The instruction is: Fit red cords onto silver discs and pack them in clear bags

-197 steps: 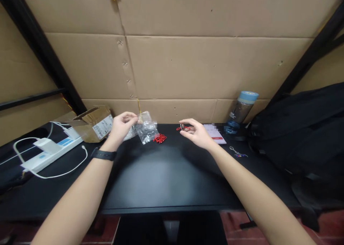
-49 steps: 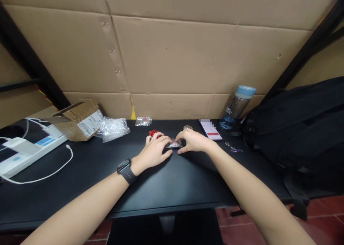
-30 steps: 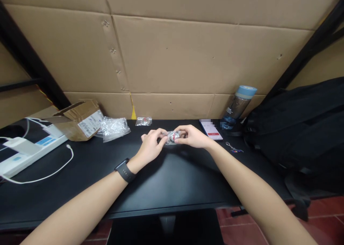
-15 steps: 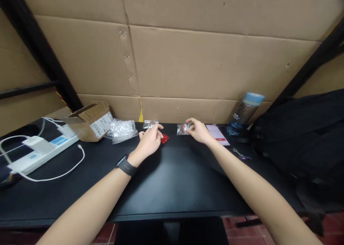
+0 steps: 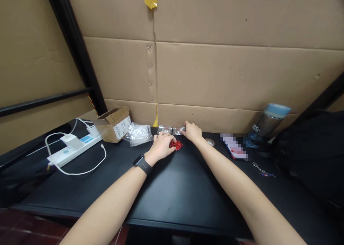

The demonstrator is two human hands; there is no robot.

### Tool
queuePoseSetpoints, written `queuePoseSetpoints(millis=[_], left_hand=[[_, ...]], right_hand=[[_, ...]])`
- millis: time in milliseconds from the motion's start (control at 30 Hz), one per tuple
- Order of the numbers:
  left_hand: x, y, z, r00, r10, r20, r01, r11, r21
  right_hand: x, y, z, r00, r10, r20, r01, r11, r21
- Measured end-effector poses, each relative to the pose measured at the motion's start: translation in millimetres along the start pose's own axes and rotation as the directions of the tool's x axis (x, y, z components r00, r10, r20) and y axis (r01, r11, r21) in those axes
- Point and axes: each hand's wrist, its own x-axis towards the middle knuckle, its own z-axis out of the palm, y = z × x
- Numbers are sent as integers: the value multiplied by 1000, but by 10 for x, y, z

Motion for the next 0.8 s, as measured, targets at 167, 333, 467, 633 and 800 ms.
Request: queuePoseSetpoints(millis=[167, 333, 467, 633, 800], left_hand=[[-18, 22, 69, 999, 41, -3, -41, 999, 22], [0, 29, 137, 1000, 6, -9, -6, 1000, -15], [12, 50, 120, 998, -3, -68, 1, 1000, -19], [1, 161, 51, 992, -8, -130, -3, 996, -88], [-47, 322, 50, 988, 43, -146, -63, 989, -133]], right_hand=[[-252, 322, -271, 988, -145, 45, 147, 988, -53], [-662, 918, -405, 966, -256, -12, 256, 966, -25], [-873, 1292, -306, 965, -260, -14, 260, 960, 100], [-904, 1413, -186, 979, -194, -68, 204, 957, 208], [-865, 1404, -171, 971, -228, -79, 241, 935, 260]])
